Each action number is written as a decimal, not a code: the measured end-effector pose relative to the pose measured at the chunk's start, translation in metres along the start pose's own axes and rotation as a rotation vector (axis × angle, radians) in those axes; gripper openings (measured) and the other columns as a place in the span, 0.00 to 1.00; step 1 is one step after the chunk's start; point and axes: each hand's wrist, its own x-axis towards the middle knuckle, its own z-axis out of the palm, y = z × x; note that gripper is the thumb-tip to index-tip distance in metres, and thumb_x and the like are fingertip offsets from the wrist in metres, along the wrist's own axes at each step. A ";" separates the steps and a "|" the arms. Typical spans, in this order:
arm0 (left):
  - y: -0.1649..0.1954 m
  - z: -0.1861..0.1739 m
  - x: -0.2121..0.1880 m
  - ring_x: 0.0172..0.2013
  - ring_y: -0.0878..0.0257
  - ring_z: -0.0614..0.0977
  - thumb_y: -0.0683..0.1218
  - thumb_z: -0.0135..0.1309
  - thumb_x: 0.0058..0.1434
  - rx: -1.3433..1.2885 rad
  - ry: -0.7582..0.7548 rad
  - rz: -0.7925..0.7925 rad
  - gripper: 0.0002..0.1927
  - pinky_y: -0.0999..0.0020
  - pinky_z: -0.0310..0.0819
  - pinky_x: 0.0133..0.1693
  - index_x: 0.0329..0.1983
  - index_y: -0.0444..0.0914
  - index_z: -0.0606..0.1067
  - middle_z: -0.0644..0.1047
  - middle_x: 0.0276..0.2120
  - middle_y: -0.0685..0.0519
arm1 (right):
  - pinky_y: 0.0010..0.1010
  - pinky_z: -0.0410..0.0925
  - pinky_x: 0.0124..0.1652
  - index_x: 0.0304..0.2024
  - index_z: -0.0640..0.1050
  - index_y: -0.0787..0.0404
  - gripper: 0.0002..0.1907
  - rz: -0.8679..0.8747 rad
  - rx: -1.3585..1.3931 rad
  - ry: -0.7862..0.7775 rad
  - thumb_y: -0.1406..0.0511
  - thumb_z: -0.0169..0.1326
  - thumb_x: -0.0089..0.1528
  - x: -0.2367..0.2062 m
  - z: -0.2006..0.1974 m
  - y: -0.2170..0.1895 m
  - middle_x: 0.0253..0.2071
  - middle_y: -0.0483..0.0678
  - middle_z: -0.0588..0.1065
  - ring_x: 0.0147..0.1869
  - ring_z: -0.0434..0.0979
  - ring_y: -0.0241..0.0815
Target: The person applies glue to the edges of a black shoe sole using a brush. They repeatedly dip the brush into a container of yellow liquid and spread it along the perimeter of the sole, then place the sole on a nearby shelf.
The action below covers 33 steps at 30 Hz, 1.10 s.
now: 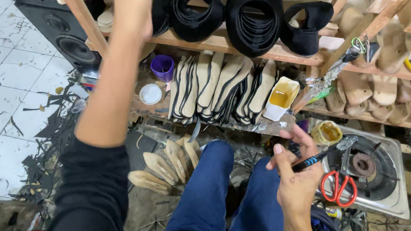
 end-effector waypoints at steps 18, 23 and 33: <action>-0.216 0.254 -0.072 0.43 0.37 0.79 0.44 0.71 0.37 1.141 -0.374 0.166 0.32 0.49 0.76 0.35 0.47 0.34 0.72 0.69 0.47 0.38 | 0.23 0.68 0.28 0.61 0.71 0.67 0.24 0.126 -0.095 0.149 0.75 0.56 0.61 -0.008 -0.042 0.013 0.48 0.50 0.75 0.26 0.71 0.31; -0.225 0.255 -0.060 0.39 0.44 0.82 0.42 0.67 0.46 1.282 -0.496 0.346 0.19 0.52 0.78 0.37 0.40 0.36 0.73 0.75 0.42 0.44 | 0.24 0.69 0.28 0.60 0.72 0.66 0.24 0.141 -0.057 0.174 0.74 0.56 0.61 -0.005 -0.057 0.016 0.48 0.50 0.75 0.26 0.71 0.30; -0.135 0.229 -0.080 0.35 0.39 0.79 0.43 0.60 0.59 0.901 -0.450 0.488 0.13 0.50 0.72 0.34 0.43 0.32 0.75 0.76 0.38 0.39 | 0.21 0.59 0.22 0.59 0.73 0.65 0.22 0.162 -0.102 0.199 0.73 0.55 0.62 0.002 -0.079 0.013 0.46 0.48 0.76 0.24 0.69 0.30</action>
